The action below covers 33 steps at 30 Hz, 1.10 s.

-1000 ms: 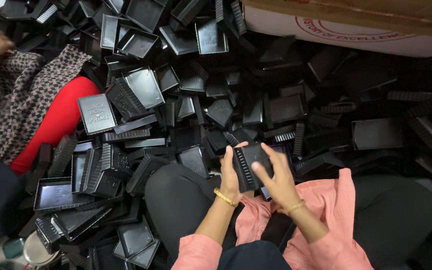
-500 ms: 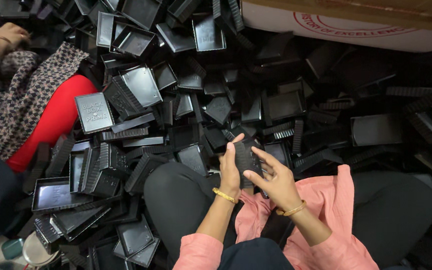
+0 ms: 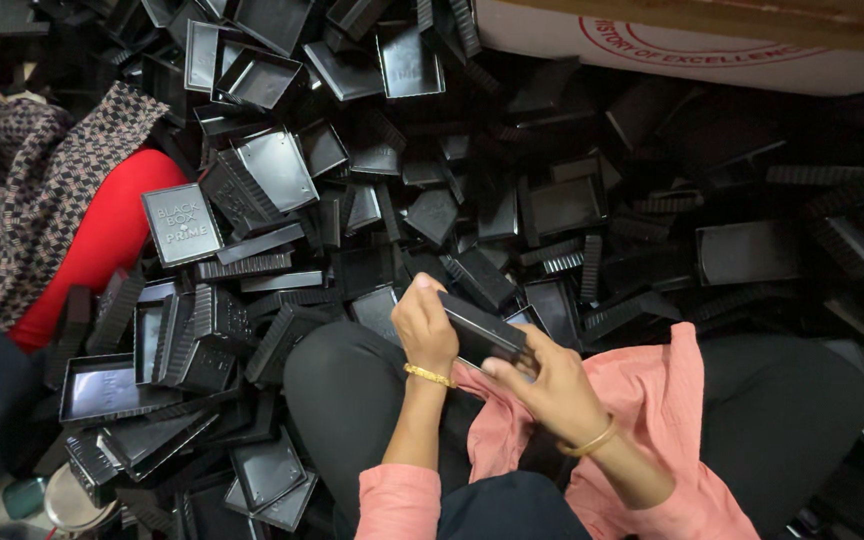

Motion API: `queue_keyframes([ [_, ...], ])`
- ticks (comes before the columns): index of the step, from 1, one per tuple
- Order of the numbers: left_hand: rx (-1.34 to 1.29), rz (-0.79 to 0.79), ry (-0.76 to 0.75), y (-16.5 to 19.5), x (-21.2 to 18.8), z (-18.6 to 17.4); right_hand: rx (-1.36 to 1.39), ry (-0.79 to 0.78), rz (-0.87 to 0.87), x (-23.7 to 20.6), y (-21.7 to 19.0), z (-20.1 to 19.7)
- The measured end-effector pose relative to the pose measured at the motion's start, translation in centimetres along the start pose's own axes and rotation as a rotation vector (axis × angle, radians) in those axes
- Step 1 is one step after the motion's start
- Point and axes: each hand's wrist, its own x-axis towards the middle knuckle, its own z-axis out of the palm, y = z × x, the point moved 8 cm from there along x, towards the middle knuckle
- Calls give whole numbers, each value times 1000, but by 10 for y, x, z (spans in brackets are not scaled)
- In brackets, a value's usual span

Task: The person sits on the floor and repeatedly picks up black plastic case halves from a large pile, snaps them together, and places the assembled units into a cardboard box. The process is continuous and repetitive, with both hands used to align and close the cases.

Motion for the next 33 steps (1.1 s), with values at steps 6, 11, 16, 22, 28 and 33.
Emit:
queue_keyframes([
  [6, -17, -66, 49, 17, 4, -17, -323, 5, -78, 12, -105, -2],
  [11, 162, 153, -37, 43, 60, -28, -898, 178, -842, 59, -228, -89],
  [16, 1194, 168, -81, 17, 132, -27, 5, 91, -788, 59, -221, -141],
  [22, 1504, 383, -128, 2, 154, -11, -200, -119, -120, 65, -85, -60],
  [28, 1050, 524, -410, 22, 89, 17, -716, -83, -118, 48, 41, 6],
  [33, 302, 455, -527, 43, 36, 13, -863, 182, -78, 50, 9, -48],
])
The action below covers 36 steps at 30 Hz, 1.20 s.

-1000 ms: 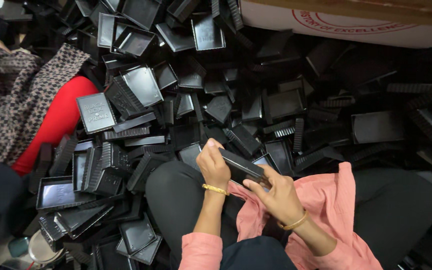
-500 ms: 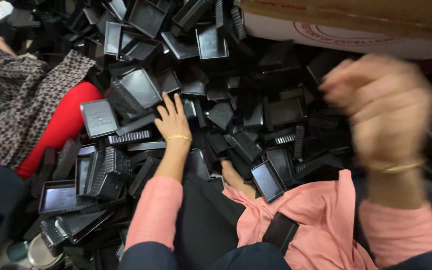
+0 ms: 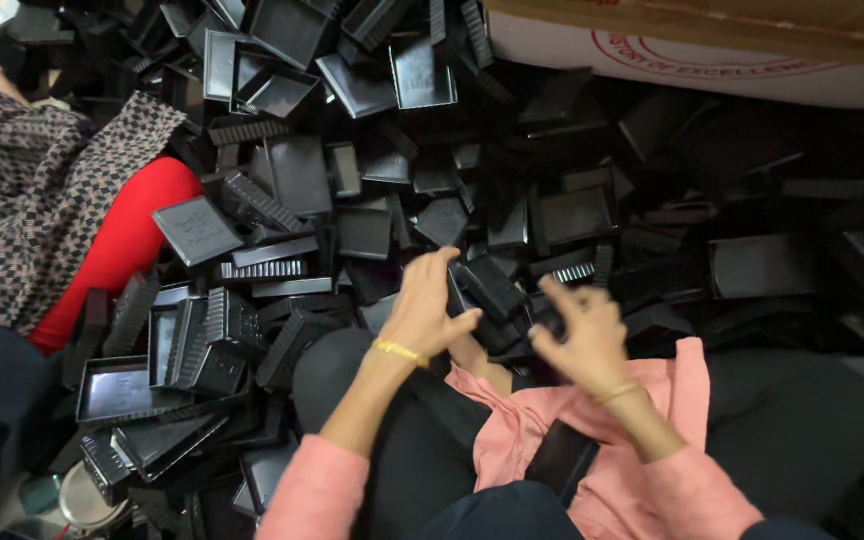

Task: The person sits on the floor and repeatedly picks up black plastic case halves from a large pile, snaps them together, and places the assembled units into a cardboard box. The process is continuous and repetitive, with both hands used to align and close the cases.

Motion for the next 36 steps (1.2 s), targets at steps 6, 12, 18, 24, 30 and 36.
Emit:
queue_keyframes([
  [6, -1570, -677, 171, -29, -37, 79, 1087, 312, 40, -6, 9, -44],
  [12, -1647, -821, 393, -48, -51, 109, 792, 5, -29, -37, -62, 9],
  [18, -1584, -836, 389, -48, -52, 107, 625, 90, -111, -38, -88, -26],
  [24, -1550, -744, 443, -43, -52, 102, 564, 188, -170, -38, -102, -38],
  [30, -1558, -661, 276, -30, -48, 107, 705, 48, 9, -28, -85, -24],
  [36, -1597, -656, 372, -35, -49, 101, 627, 84, -208, -39, -96, -19],
])
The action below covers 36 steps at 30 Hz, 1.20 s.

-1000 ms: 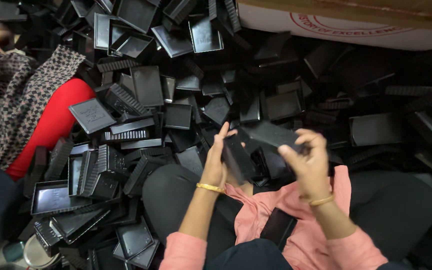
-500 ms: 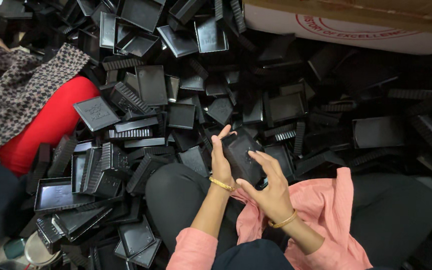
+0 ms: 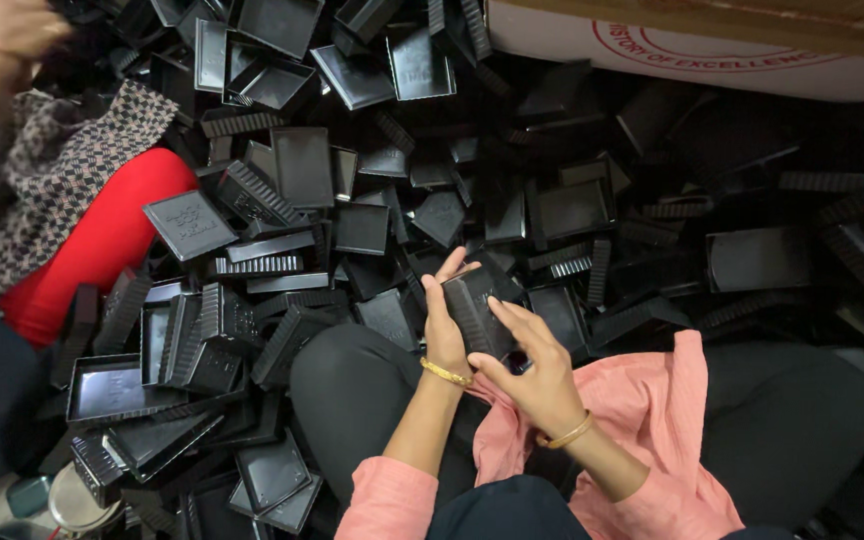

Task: The person sits on the floor and repeatedly picks up black plastic case halves from a large pile, snaps them together, and places the assembled units into a cardboard box. The process is continuous and repetitive, with both hands used to align and close the cases.

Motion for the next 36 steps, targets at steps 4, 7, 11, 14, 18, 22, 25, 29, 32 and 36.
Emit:
queue_keyframes([
  [4, 422, 182, -95, 24, -1, 13, 587, -124, 307, -6, 36, 12],
  [7, 886, 466, -101, 54, -7, 25, 787, -303, 543, -12, 55, 13],
  [11, 1057, 518, 149, 74, -12, 14, 471, -311, 438, -19, 47, -6],
  [14, 1057, 561, 234, 83, -21, 12, 29, -105, 256, -17, 14, -22],
  [18, 1094, 488, 266, 94, -23, 14, -92, -176, 114, 18, -39, -32],
  [22, 1203, 720, 36, 148, -9, 34, -255, 11, -213, 90, -94, -115],
  [25, 1866, 881, 280, 219, 7, 12, 552, 168, -166, 111, -99, -195],
  [29, 2174, 595, 478, 253, 32, -35, 562, 107, -230, 98, -90, -191],
  [32, 2150, 696, 230, 232, 22, -19, -19, -1, 101, 83, -18, -105],
  [36, 1864, 707, -102, 198, -12, 20, -803, -328, 511, 40, 97, -25],
])
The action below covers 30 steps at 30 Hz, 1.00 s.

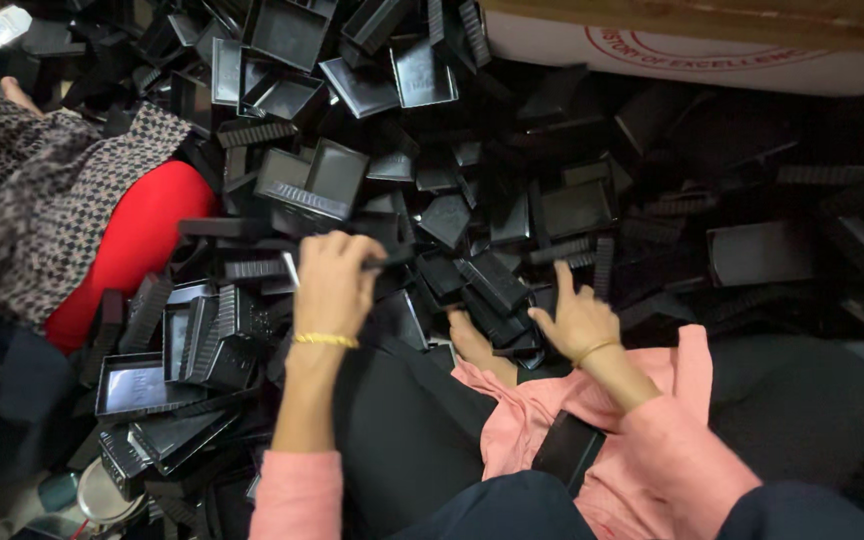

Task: The person sits on the floor and repeatedly picks up black plastic case halves from a large pile, snaps them together, and places the assembled units into a cardboard box. The process is continuous and repetitive, with both hands used to align and close the cases.

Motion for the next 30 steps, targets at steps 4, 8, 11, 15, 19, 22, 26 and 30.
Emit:
queue_keyframes([
  [4, -664, -190, -105, 23, -17, 18, -87, -8, -3, 15, 14, 46],
  [8, -1630, -530, 28, 41, -42, 89, 212, -80, -91, 30, 28, 33],
  [11, -2023, -783, 74, 58, -68, 148, 704, -138, -141, 27, 44, 5],
  [15, -2261, -907, -11, 77, -82, 192, 1560, -226, -238, -4, 33, -15],
  [19, -2252, -828, -131, 84, -84, 196, 1014, 232, -402, -41, -16, -21],
  [22, -2175, -877, -64, 77, -86, 195, 740, 271, -497, -65, -44, -15],
  [26, -2079, -913, -31, 74, -84, 195, 903, 153, -416, -68, -38, -8],
  [30, -2017, -858, -25, 72, -80, 195, 1247, -61, -350, -68, -36, 10],
])
